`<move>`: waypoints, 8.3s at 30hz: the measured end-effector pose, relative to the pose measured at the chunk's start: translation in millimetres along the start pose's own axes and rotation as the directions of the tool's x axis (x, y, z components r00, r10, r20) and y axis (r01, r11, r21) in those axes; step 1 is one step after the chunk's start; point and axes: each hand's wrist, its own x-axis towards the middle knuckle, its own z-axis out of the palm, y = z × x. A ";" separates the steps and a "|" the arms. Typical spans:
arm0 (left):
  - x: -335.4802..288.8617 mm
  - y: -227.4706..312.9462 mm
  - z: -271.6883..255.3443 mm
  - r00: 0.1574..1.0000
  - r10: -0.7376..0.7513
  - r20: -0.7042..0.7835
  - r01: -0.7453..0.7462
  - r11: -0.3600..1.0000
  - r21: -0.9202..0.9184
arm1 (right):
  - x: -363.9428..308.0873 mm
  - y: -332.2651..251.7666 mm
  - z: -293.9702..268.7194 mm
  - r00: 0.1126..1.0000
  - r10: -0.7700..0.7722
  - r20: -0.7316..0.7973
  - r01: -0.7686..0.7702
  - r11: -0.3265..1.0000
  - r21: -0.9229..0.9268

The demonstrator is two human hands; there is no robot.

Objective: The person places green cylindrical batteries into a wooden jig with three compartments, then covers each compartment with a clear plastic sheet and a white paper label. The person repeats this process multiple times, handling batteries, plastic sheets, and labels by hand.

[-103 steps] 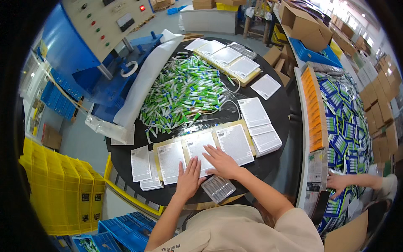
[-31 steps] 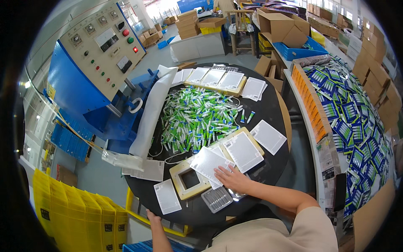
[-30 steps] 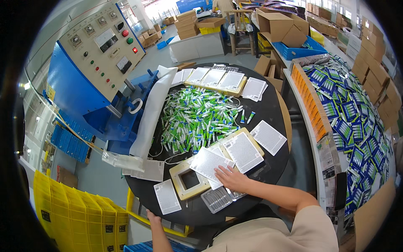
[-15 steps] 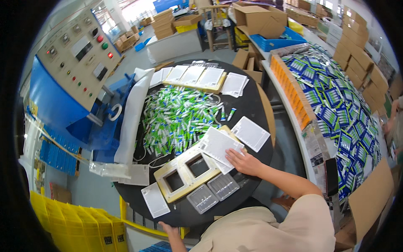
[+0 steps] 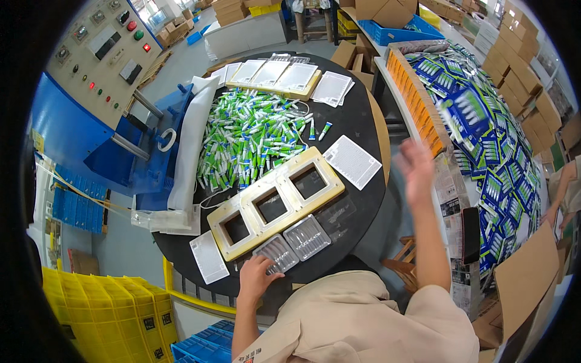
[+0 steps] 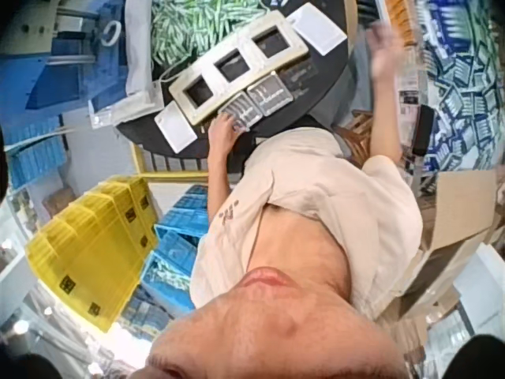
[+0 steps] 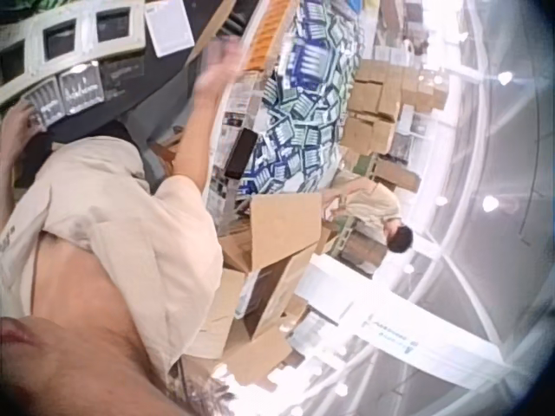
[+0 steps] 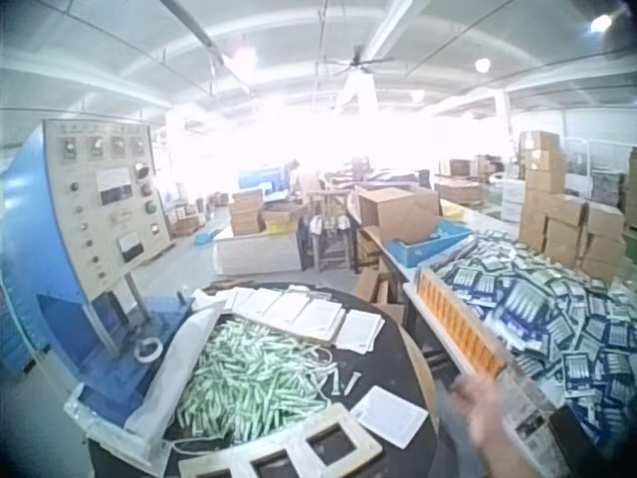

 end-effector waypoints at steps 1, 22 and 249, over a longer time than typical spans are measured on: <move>-0.5 -2.9 3.5 0.999 0.009 0.044 -0.010 1.000 0.022 | -34.1 17.2 12.4 0.955 0.163 0.249 -0.089 0.954 -0.286; -22.2 -3.0 20.0 0.997 0.037 -0.065 -0.030 0.993 0.113 | -137.1 95.1 77.9 0.064 0.243 0.968 0.891 0.422 -0.165; 7.4 -103.5 15.0 0.930 -0.278 -0.241 0.269 0.961 -0.068 | -166.1 170.2 288.7 0.151 -0.065 0.986 0.860 0.501 -0.098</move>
